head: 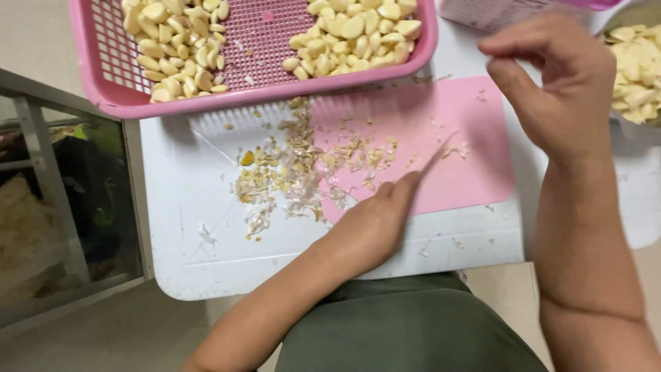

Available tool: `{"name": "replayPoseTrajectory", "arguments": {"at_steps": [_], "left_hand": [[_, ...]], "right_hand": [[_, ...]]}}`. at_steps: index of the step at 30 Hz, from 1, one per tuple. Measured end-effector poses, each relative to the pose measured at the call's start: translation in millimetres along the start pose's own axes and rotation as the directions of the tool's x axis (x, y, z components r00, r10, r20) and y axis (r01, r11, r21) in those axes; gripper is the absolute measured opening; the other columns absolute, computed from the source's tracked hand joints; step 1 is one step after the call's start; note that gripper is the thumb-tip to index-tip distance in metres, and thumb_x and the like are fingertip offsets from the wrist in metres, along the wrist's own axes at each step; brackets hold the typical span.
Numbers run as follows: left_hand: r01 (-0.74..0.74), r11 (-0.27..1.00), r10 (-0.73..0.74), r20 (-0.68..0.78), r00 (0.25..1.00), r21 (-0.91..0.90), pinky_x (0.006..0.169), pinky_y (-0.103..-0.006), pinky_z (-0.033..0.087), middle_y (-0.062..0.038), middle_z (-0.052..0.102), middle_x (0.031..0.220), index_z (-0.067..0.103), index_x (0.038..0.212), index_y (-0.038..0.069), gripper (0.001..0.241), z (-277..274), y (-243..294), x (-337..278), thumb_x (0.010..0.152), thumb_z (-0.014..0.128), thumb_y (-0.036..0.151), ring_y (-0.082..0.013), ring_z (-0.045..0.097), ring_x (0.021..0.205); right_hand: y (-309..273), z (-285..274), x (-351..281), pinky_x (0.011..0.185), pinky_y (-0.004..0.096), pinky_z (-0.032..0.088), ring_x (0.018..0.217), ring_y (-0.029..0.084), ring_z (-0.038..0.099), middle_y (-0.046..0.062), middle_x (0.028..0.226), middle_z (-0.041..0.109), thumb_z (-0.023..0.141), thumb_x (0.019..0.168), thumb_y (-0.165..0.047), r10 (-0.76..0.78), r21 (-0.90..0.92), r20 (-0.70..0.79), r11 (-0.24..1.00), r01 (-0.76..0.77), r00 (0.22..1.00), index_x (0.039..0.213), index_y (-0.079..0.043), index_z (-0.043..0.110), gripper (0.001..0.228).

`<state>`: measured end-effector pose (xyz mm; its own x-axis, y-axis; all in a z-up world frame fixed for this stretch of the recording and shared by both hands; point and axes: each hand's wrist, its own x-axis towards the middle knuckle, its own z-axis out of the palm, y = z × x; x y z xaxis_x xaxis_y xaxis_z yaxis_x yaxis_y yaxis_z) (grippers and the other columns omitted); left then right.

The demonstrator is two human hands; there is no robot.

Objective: Peeling and slicing individual garlic cloves on a pink cutting board using a small knife.

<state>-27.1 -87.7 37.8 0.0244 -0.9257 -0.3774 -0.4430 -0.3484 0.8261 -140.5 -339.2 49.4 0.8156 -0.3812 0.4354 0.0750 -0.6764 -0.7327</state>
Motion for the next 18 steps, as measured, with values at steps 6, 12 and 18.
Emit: {"name": "replayPoseTrajectory", "arguments": {"at_steps": [6, 12, 18], "left_hand": [[0.007, 1.0, -0.006, -0.038, 0.999, 0.025, 0.055, -0.0624, 0.048, -0.03, 0.055, 0.105, 0.025, 0.16, -0.002, 0.076, 39.4, 12.4, 42.7, 0.086, 0.035, -0.015, -0.0536, 0.064, 0.067], [0.172, 0.985, -0.168, -0.187, 0.968, 0.005, 0.081, -0.0634, 0.062, -0.04, 0.058, 0.128, 0.027, 0.156, -0.005, 0.064, 13.1, 10.7, -7.1, 0.094, 0.038, -0.015, -0.0509, 0.072, 0.093], [0.182, 0.976, -0.086, -0.556, 0.826, 0.12, 0.093, -0.0686, 0.053, -0.047, 0.049, 0.144, 0.03, 0.156, -0.009, 0.059, 16.3, -44.0, -63.7, 0.099, 0.045, -0.001, -0.0636, 0.063, 0.11]], "right_hand": [[41.2, 1.0, -75.2, 0.108, 0.03, 0.056, 0.118, 0.021, 0.067, 0.015, 0.123, 0.07, 0.067, 0.12, 0.004, 0.29, 0.074, -0.224, 0.957, -0.281, 0.93, 0.128, 0.003, 0.068, 0.008], [46.3, 11.0, -68.8, 0.119, 0.048, 0.043, 0.135, 0.041, 0.059, 0.029, 0.142, 0.064, 0.054, 0.119, -0.003, 0.137, -0.261, 0.015, 0.957, -0.129, 0.99, 0.142, 0.01, 0.066, 0.029], [50.0, 33.5, -64.9, 0.122, 0.071, 0.01, 0.157, 0.051, 0.016, 0.03, 0.172, 0.021, 0.041, 0.112, -0.028, 0.485, -0.534, 0.185, 0.78, -0.327, 0.855, 0.162, 0.009, 0.031, 0.062]]}}
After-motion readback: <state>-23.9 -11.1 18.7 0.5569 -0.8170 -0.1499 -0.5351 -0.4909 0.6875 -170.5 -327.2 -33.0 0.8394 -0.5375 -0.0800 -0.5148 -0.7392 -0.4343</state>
